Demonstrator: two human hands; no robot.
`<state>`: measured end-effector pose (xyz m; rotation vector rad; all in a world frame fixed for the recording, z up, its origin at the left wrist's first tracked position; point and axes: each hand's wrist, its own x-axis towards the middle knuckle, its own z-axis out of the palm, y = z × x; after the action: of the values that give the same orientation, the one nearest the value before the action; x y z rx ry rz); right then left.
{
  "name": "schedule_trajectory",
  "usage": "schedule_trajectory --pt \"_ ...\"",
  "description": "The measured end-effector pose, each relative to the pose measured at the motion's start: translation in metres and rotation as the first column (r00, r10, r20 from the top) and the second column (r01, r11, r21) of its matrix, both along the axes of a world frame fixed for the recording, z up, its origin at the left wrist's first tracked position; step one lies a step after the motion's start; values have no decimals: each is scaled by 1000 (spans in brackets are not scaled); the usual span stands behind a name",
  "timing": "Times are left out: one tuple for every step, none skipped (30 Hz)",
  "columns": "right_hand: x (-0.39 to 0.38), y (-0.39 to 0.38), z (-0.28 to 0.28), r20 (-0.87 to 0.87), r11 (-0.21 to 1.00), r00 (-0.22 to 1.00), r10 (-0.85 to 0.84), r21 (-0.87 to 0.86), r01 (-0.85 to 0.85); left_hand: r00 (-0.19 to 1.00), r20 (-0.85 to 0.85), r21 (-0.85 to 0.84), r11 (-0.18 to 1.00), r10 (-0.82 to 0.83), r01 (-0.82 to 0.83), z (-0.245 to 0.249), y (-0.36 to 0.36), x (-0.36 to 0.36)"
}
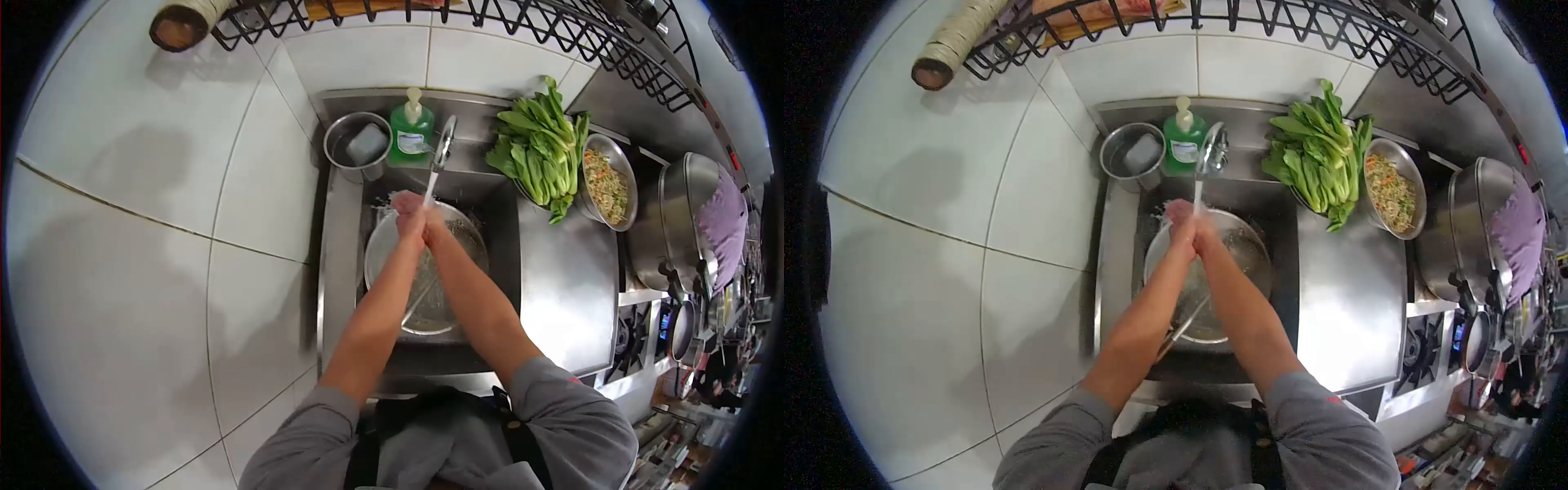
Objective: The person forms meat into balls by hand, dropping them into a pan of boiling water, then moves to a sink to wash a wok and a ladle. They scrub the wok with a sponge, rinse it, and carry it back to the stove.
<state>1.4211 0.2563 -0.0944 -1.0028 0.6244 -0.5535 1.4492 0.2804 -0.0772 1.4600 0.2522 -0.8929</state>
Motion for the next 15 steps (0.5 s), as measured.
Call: schedule_trajectory --pt "-12 3 -1 -166 985 975 149 -64 -162 999 12 -88 996 30 -29 -13 11 2" --pt "-25 5 -2 -332 942 903 273 -98 -321 998 23 -178 983 55 -50 -29 21 7" --pt "-39 -2 -1 -494 875 790 362 -111 -471 834 392 246 918 -388 312 -50 35 5" --pt "-61 1 -9 -651 637 664 369 -343 -690 391 474 692 608 -789 389 -82 56 -3" --pt "-88 12 -18 -792 286 537 291 -464 -839 415 316 551 521 -853 652 -134 75 -5" --pt "-116 27 -41 -805 424 540 246 -411 -807 236 325 705 401 -916 584 -131 102 -33" --pt "-145 42 -65 -814 558 546 198 -364 -746 248 265 681 363 -932 636 -139 130 -56" --pt "-165 59 -77 -909 451 388 151 -285 -845 228 142 708 260 -963 657 -143 146 -74" --pt "-180 70 -83 -971 340 225 83 -184 -922 224 76 718 209 -972 664 -149 150 -82" --pt "-192 82 -81 -971 335 222 93 -179 -925 217 9 724 156 -976 672 -161 155 -91" --pt "-205 95 -79 -902 673 300 311 -14 -740 205 133 751 233 -970 618 -173 155 -95" --pt "-210 106 -64 -835 778 363 413 116 -618 184 252 766 313 -950 562 -185 160 -102" --pt "-216 118 -48 -765 844 435 475 256 -471 195 240 773 309 -951 554 -181 162 -107" --pt "-209 125 -18 -656 878 602 456 442 -184 397 217 645 437 -892 627 -173 155 -110" --pt "-203 129 1 -557 773 746 365 627 91 491 193 581 503 -849 641 -154 148 -116"
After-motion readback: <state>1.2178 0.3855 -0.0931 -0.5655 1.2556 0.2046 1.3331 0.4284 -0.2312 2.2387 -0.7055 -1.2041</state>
